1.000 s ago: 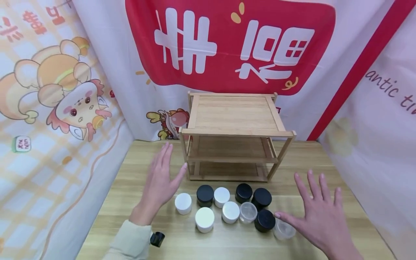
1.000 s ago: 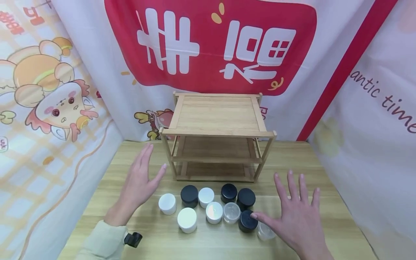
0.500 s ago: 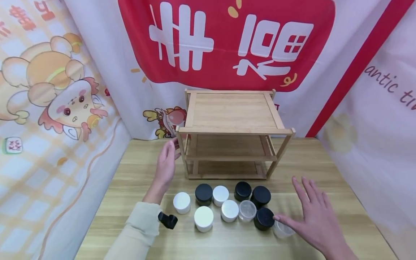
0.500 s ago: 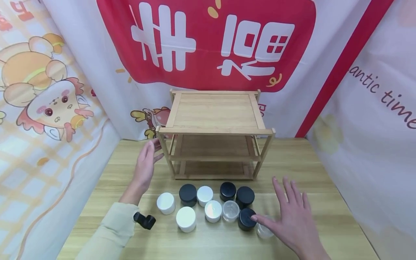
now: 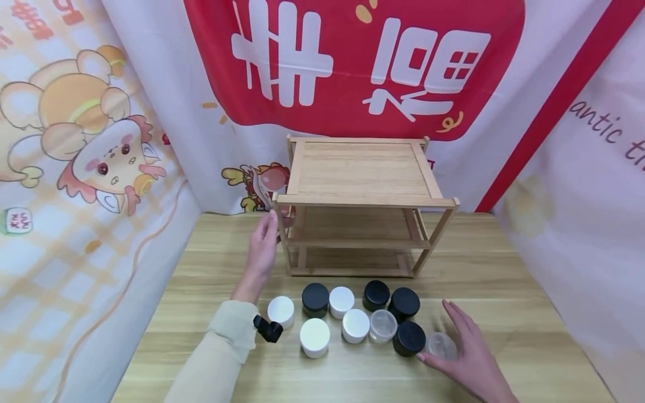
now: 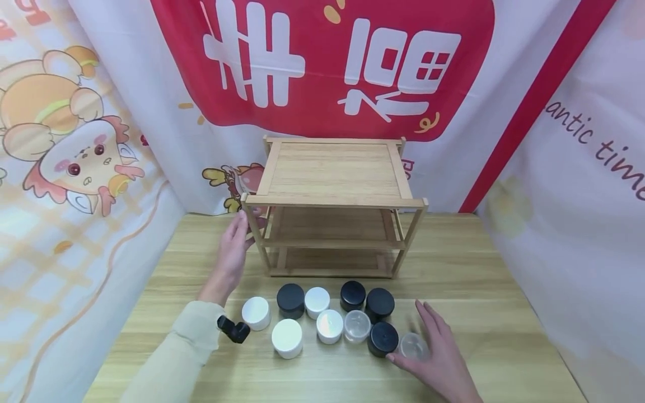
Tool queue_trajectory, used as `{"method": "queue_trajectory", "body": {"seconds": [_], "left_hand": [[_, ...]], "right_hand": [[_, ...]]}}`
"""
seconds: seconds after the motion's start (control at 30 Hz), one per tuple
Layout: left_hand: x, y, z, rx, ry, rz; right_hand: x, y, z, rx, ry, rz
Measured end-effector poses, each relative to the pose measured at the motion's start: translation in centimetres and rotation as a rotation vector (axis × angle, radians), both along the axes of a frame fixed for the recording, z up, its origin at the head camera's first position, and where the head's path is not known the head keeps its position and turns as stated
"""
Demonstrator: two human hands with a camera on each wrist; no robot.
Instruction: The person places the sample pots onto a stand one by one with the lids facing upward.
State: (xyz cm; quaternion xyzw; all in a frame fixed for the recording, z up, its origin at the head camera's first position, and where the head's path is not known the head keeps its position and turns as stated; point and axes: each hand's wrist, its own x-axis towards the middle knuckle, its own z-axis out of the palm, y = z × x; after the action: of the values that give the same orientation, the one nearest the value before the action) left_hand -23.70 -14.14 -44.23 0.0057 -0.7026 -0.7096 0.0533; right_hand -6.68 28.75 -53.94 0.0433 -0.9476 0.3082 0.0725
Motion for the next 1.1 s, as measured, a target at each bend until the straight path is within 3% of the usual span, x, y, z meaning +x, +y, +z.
{"method": "queue_trajectory", "body": {"seconds": [0.17, 0.33, 0.63, 0.9, 1.1], "left_hand": [[-0.7, 0.7, -0.9, 0.019, -0.004, 0.0], [-0.8, 0.8, -1.2, 0.04, 0.0, 0.013], [-0.9, 1.5, -1.8, 0.092, 0.045, 0.011], [-1.2, 1.7, -2.8, 0.17, 0.044, 0.04], [-1.3, 1.6, -3.0, 0.202, 0.058, 0.083]], "right_hand": [[0.9, 0.2, -2.2, -0.095, 0.041, -0.046], [1.7, 0.1, -4.1, -0.276, -0.017, -0.088], [2.5, -0.7, -5.3, -0.508, -0.092, -0.207], [2.5, -1.0, -6.6, -0.539, -0.133, -0.3], [2.0, -1.2, -7.0, -0.522, -0.094, -0.326]]}}
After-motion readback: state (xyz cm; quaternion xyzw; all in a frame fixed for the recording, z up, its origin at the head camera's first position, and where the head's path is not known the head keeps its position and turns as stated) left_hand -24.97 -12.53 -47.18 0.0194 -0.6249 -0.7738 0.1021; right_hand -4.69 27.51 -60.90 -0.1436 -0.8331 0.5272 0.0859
